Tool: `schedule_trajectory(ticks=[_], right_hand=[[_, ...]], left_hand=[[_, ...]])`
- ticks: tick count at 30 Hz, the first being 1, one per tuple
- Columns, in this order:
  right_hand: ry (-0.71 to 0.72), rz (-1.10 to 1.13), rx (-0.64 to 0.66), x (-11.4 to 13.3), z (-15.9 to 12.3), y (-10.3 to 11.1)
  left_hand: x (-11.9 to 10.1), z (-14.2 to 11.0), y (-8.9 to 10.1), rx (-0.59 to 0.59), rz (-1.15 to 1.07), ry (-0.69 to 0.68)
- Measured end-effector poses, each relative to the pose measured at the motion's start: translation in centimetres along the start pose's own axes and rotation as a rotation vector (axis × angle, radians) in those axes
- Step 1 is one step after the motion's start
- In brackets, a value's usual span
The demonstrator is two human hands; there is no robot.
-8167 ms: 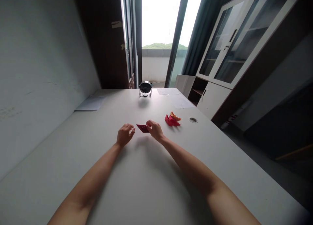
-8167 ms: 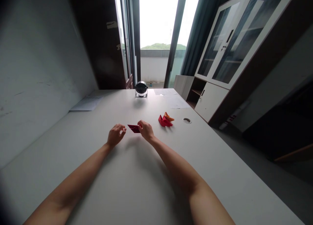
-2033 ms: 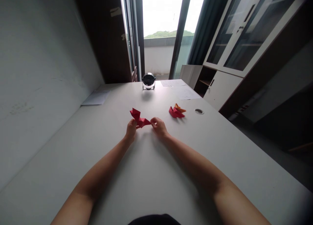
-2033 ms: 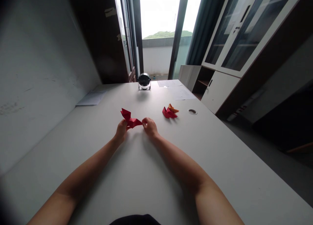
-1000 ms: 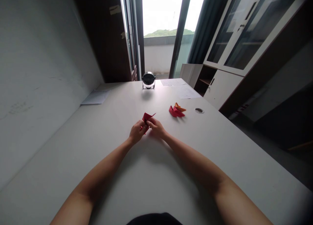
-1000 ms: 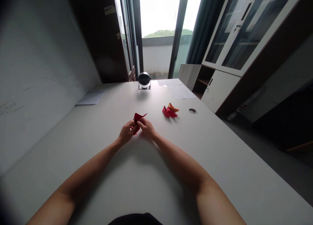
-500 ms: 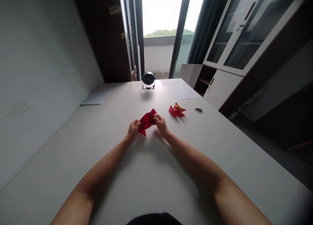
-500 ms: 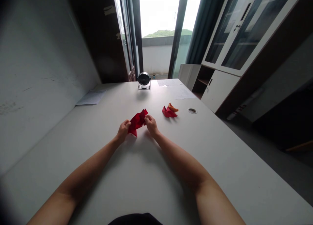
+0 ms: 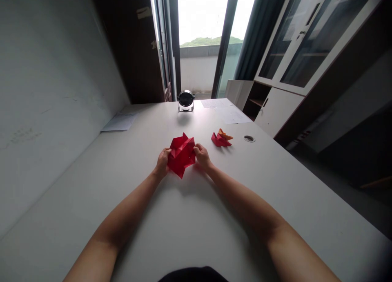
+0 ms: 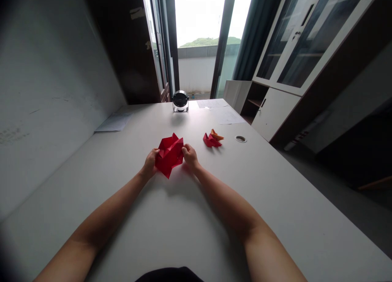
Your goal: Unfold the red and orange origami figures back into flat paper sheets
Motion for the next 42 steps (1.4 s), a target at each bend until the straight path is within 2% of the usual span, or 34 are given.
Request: schedule_trajectory(ticks=[8,13,18,22,29,36,42], right_hand=[[-0.026,-0.094,0.054,-0.1,-0.4,-0.2],[-0.029,-0.142,0.070,0.3,-0.7,-0.2],[0.112,-0.219,0.000,1.0,-1.2,-0.3],[0.224,-0.317,0.054,1.8,-1.7,-0.6],[0.292,-0.377,0.028,2.4,-1.9,-0.6],[0.310,-0.358,-0.009,2.4,-1.8,-0.3],[0.302,-0.362,-0.031,2.0,-1.5,-0.1]], left_hand=[[-0.3,0.5,0.8,0.002,-0.043,-0.042],[-0.4,0.5,0.9,-0.062,-0.002,-0.054],[-0.1,0.4,0.8,-0.088,0.106,-0.077],[-0.3,0.2,0.8,-0.105,0.153,-0.085],[0.1,0.3,1.0,-0.231,0.181,-0.156],[0.3,0.3,0.7,-0.190,0.241,-0.212],[0.3,-0.1,0.4,-0.140,0.262,-0.155]])
Point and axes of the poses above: each hand's wrist, its own z-axis towards the middle knuckle, its own y-axis out of the back of the hand, x = y × z, the point moved 1 cm from there along z, towards the middle knuckle
